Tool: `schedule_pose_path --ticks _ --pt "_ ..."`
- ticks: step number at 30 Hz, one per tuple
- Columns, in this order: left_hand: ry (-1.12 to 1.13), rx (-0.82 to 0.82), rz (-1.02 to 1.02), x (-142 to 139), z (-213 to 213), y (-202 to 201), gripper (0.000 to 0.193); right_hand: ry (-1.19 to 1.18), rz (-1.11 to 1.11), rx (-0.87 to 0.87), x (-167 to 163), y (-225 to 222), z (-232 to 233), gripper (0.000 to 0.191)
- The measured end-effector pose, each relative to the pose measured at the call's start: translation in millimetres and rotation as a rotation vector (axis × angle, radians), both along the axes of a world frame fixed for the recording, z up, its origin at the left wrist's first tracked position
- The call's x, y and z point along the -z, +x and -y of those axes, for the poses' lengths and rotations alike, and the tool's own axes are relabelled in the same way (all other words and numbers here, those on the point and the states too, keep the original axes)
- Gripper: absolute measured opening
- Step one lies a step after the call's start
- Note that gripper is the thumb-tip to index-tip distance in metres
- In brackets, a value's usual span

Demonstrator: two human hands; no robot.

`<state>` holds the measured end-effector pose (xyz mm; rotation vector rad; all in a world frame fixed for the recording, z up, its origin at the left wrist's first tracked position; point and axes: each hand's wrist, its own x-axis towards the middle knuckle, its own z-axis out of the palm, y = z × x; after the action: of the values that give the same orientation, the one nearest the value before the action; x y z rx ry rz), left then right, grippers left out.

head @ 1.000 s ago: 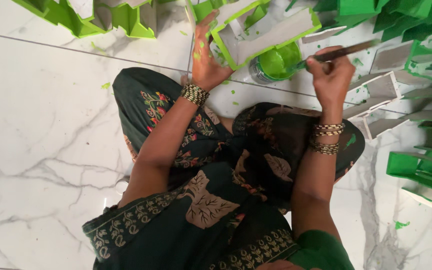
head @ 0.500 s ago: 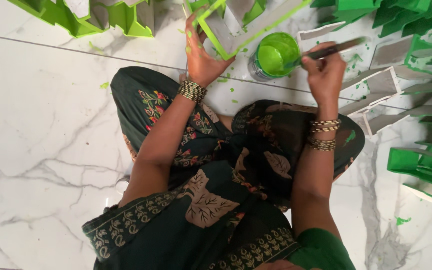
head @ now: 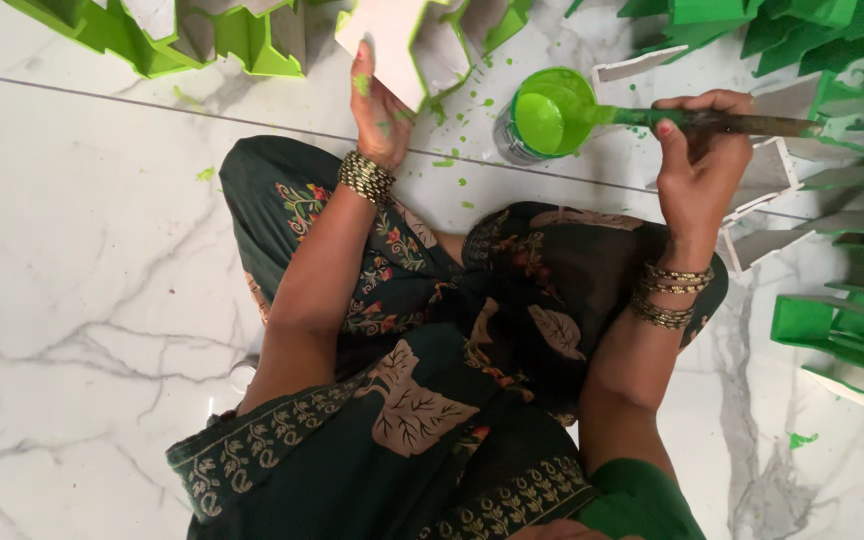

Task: The person sits on the floor and paints white foam cutout shapes green using a wide brush, dipping the brush into a small green paint container between pieces. They hold each shape in one hand, coat its edges and surfaces, and set finished pieces with a pile of already painted green shapes.

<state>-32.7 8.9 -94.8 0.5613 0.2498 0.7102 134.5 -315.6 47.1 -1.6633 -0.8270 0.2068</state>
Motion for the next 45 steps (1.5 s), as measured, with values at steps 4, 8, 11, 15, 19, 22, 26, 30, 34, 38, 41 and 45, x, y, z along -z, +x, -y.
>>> schedule_pose_path --ticks 4,8,11,15,19,22,26,30,34,38,41,45 --pt "-0.123 0.210 0.040 -14.7 -2.4 -3.7 0.081 0.064 -0.019 0.028 10.3 3.2 -4.8 0.027" --pt "-0.199 0.254 0.033 -23.4 -2.5 -7.6 0.081 0.158 -0.110 0.119 18.2 2.9 -2.6 0.031" --pt "-0.238 0.281 0.038 -23.4 -2.6 -9.3 0.081 0.136 -0.052 0.120 21.1 -0.6 1.5 0.030" --pt "-0.213 0.304 0.025 -21.8 -3.8 -7.2 0.084 0.132 -0.039 0.107 23.6 -2.4 3.8 0.030" --pt "-0.200 0.293 -0.002 -21.4 -6.4 -6.7 0.085 0.027 -0.003 0.051 21.7 -6.0 11.6 0.025" --pt "-0.204 0.253 -0.006 -21.2 -8.0 -6.9 0.084 0.071 -0.010 0.014 15.0 -11.8 23.4 0.024" --pt "-0.235 0.244 0.007 -19.9 -7.0 -4.3 0.082 0.146 -0.016 0.083 4.5 -11.5 34.8 0.026" --pt "-0.236 0.283 0.027 -17.2 -4.1 -0.9 0.080 0.261 -0.071 0.139 16.0 -7.3 22.5 0.035" --pt "-0.213 0.289 0.052 -12.9 -3.2 -1.9 0.078 0.189 -0.110 0.268 41.5 -5.1 8.8 0.037" --pt "-0.255 0.310 0.117 -9.4 -5.1 -3.6 0.077 0.055 0.098 0.430 54.8 3.2 14.5 0.033" --pt "-0.301 0.334 0.171 -9.8 -6.7 -5.7 0.077 0.260 -0.020 0.489 54.7 11.8 29.7 0.033" --pt "-0.297 0.365 0.211 -18.3 -6.1 -1.4 0.079 0.557 -0.240 0.511 58.2 18.0 53.0 0.032"
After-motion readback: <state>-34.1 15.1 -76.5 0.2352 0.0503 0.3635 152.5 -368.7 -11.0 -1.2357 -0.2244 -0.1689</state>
